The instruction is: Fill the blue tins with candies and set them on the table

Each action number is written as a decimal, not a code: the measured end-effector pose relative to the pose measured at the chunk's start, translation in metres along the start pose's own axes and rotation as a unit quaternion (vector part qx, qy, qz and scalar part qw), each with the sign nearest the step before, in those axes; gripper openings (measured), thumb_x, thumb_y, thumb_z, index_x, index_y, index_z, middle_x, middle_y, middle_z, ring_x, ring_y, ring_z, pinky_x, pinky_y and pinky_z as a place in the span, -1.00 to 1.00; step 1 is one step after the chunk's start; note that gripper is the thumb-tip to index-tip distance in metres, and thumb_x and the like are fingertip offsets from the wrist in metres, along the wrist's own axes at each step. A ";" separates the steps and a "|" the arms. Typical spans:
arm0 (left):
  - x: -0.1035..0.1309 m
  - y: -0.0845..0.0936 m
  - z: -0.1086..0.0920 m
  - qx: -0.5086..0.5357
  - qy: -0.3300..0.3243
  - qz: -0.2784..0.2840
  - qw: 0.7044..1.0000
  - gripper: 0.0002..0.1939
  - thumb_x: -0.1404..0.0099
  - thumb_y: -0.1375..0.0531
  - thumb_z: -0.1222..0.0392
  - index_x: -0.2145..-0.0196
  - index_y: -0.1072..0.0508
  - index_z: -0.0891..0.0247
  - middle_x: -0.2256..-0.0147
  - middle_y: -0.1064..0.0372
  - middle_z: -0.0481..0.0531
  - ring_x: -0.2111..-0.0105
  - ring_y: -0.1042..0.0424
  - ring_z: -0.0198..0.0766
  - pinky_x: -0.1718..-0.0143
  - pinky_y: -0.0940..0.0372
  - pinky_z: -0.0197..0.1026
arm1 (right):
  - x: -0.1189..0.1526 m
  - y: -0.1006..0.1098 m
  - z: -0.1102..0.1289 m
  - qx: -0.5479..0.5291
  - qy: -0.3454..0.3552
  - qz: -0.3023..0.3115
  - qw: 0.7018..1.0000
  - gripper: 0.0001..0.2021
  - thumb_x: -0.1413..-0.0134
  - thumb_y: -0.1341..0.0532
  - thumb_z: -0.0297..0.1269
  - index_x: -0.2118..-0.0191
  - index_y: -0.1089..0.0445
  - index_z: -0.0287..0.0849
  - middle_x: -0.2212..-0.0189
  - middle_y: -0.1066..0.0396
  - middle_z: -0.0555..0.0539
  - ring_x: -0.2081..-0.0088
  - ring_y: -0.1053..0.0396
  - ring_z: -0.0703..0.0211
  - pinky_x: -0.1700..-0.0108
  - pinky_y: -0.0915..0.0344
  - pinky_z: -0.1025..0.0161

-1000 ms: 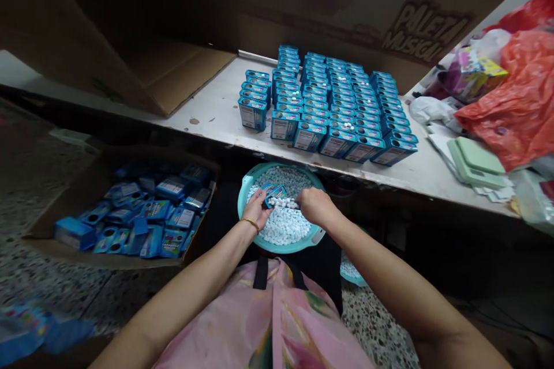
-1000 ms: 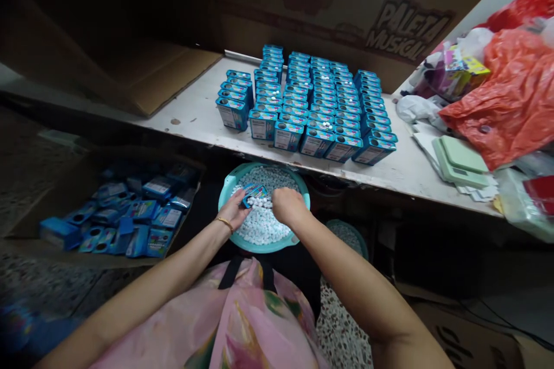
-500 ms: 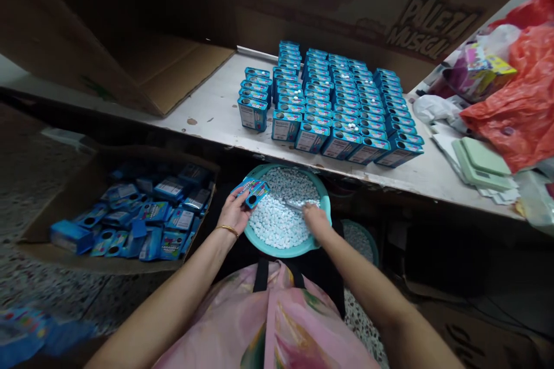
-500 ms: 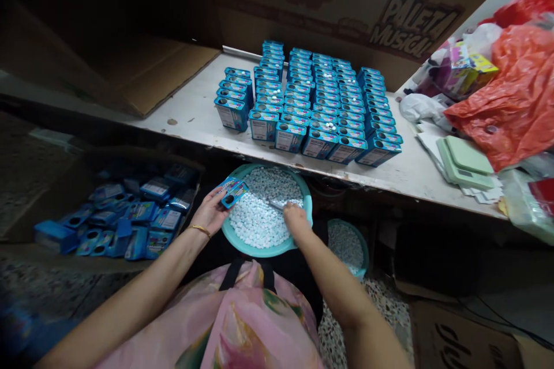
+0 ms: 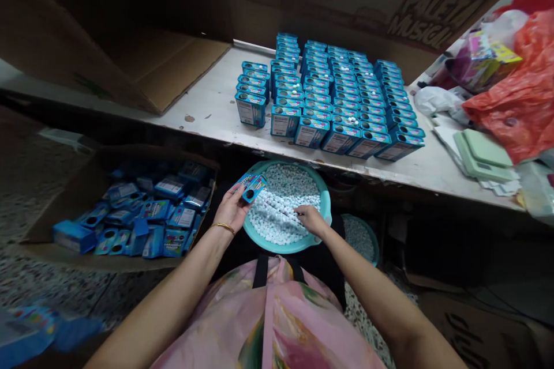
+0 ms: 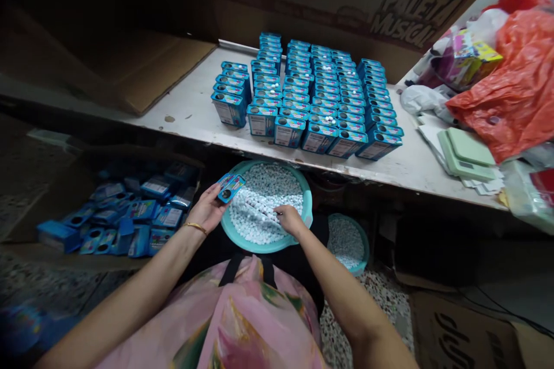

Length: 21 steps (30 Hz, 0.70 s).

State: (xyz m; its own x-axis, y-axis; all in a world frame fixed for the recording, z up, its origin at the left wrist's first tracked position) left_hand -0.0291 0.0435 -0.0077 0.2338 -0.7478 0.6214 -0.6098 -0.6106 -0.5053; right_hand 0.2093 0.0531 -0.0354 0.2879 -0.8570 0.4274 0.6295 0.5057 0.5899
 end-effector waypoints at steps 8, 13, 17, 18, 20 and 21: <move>-0.003 -0.014 0.040 0.004 0.034 -0.002 0.999 -0.78 -0.09 -0.24 0.36 0.29 -0.31 0.24 0.41 -0.40 -0.01 0.43 -0.43 -0.30 0.38 -0.38 -0.20 | 0.036 0.072 0.071 0.061 0.090 0.031 0.994 -0.69 0.15 -0.06 -0.50 0.32 -0.50 -0.16 0.41 -0.46 0.01 0.30 -0.35 0.20 0.27 -0.18 0.38; -0.004 -0.012 0.059 0.001 0.057 -0.012 0.998 -0.80 -0.11 -0.22 0.34 0.29 -0.30 0.23 0.44 -0.38 -0.03 0.44 -0.42 -0.29 0.39 -0.39 -0.18 | 0.024 0.070 0.105 0.186 0.073 0.031 0.979 -0.66 0.14 -0.08 -0.47 0.25 -0.50 -0.07 0.34 -0.50 -0.03 0.25 -0.37 0.16 0.26 -0.16 0.36; -0.009 -0.010 0.065 -0.001 0.069 -0.016 0.998 -0.79 -0.11 -0.22 0.34 0.29 -0.29 0.22 0.41 -0.38 0.00 0.41 -0.43 -0.27 0.38 -0.38 -0.18 | 0.016 0.063 0.132 0.275 0.078 0.038 0.957 -0.67 0.14 -0.08 -0.48 0.27 -0.51 -0.09 0.33 -0.49 -0.11 0.22 -0.37 0.09 0.25 -0.15 0.31; -0.009 -0.009 0.065 -0.003 0.070 -0.018 0.997 -0.79 -0.11 -0.22 0.34 0.29 -0.29 0.21 0.40 -0.38 0.00 0.41 -0.43 -0.27 0.39 -0.38 -0.18 | 0.017 0.064 0.137 0.292 0.077 0.043 0.952 -0.67 0.13 -0.08 -0.47 0.27 -0.51 -0.10 0.33 -0.49 -0.13 0.23 -0.37 0.07 0.26 -0.15 0.30; -0.009 -0.007 0.064 -0.008 0.070 -0.021 0.997 -0.78 -0.10 -0.23 0.33 0.28 -0.29 0.21 0.41 -0.38 -0.01 0.43 -0.42 -0.29 0.41 -0.37 -0.21 | 0.021 0.070 0.139 0.312 0.073 0.046 0.946 -0.70 0.11 -0.08 -0.45 0.29 -0.51 -0.12 0.34 -0.48 -0.16 0.24 -0.37 0.06 0.27 -0.15 0.28; -0.009 -0.007 0.063 -0.011 0.070 -0.019 0.997 -0.77 -0.10 -0.24 0.32 0.28 -0.30 0.21 0.41 -0.38 -0.02 0.44 -0.42 -0.30 0.42 -0.36 -0.22 | 0.023 0.075 0.135 0.315 0.071 0.044 0.945 -0.71 0.09 -0.08 -0.45 0.29 -0.51 -0.12 0.34 -0.48 -0.16 0.24 -0.37 0.05 0.26 -0.15 0.28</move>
State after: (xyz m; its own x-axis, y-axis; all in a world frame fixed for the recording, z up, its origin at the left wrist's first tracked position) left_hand 0.0211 0.0380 -0.0470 0.1501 -0.6793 0.7183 -0.6194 -0.6309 -0.4672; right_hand 0.1657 0.0841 0.1112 0.4409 -0.7906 0.4249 0.0561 0.4967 0.8661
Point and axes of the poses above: each hand's wrist, its own x-axis away from the middle knuckle, its own y-axis out of the back of the hand, z = x × y, the point moved 8 cm from there along -x, towards the middle knuckle
